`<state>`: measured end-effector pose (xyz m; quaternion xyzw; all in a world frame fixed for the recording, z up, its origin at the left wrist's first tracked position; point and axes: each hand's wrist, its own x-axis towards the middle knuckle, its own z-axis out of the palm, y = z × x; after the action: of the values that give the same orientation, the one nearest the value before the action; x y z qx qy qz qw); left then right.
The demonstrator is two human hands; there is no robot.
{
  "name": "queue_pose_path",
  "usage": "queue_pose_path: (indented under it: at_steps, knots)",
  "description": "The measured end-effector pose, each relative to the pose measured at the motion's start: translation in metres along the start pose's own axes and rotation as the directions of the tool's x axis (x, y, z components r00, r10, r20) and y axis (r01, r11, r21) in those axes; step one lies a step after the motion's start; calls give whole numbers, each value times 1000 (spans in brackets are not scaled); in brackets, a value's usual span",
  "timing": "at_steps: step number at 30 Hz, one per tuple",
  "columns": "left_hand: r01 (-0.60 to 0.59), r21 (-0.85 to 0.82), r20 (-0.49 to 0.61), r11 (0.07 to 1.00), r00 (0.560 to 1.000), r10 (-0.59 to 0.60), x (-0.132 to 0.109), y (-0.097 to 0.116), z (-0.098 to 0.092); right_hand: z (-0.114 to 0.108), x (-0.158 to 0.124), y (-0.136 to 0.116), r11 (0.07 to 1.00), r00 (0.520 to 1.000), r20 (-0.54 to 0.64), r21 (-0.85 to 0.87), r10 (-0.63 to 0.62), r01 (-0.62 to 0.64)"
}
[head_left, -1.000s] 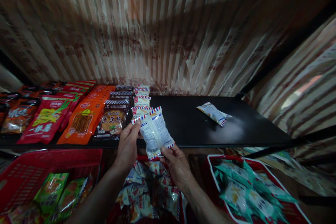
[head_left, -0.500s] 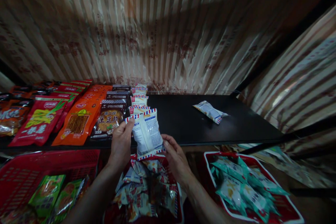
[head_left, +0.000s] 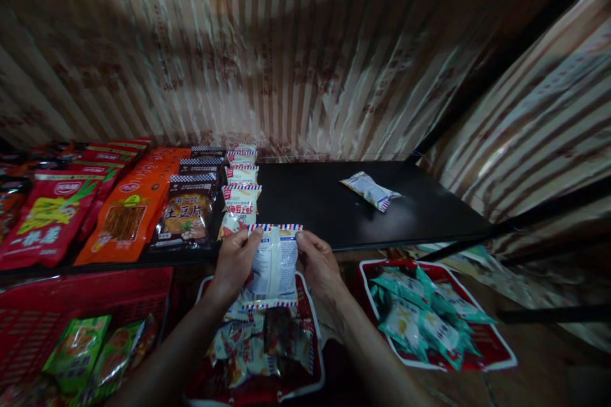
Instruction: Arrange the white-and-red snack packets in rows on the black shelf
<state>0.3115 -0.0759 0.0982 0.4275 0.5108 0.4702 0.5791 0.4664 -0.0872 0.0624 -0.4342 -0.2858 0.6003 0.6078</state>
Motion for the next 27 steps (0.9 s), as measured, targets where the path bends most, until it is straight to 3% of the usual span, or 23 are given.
queue_pose_path:
  at_steps: [9,14,17,22,27]
  knots:
    - [82,-1,124,997,989,-82,-3,-4,-4,2,10,-6,992,972,-233,119,-14,42]
    - [168,-71,307,983,942,-138,-5,-10,-3,0,16,-10,981,939,-341,171,-33,96]
    - [172,-90,364,981,923,-128,-6,-16,-3,-1,17,-11,979,927,-375,176,-27,99]
    - [127,-82,381,989,921,-87,-7,-27,-2,-3,18,-11,978,935,-353,191,-10,83]
    - [89,-116,295,989,954,-51,-8,-27,1,-4,17,-14,974,946,-325,212,-13,86]
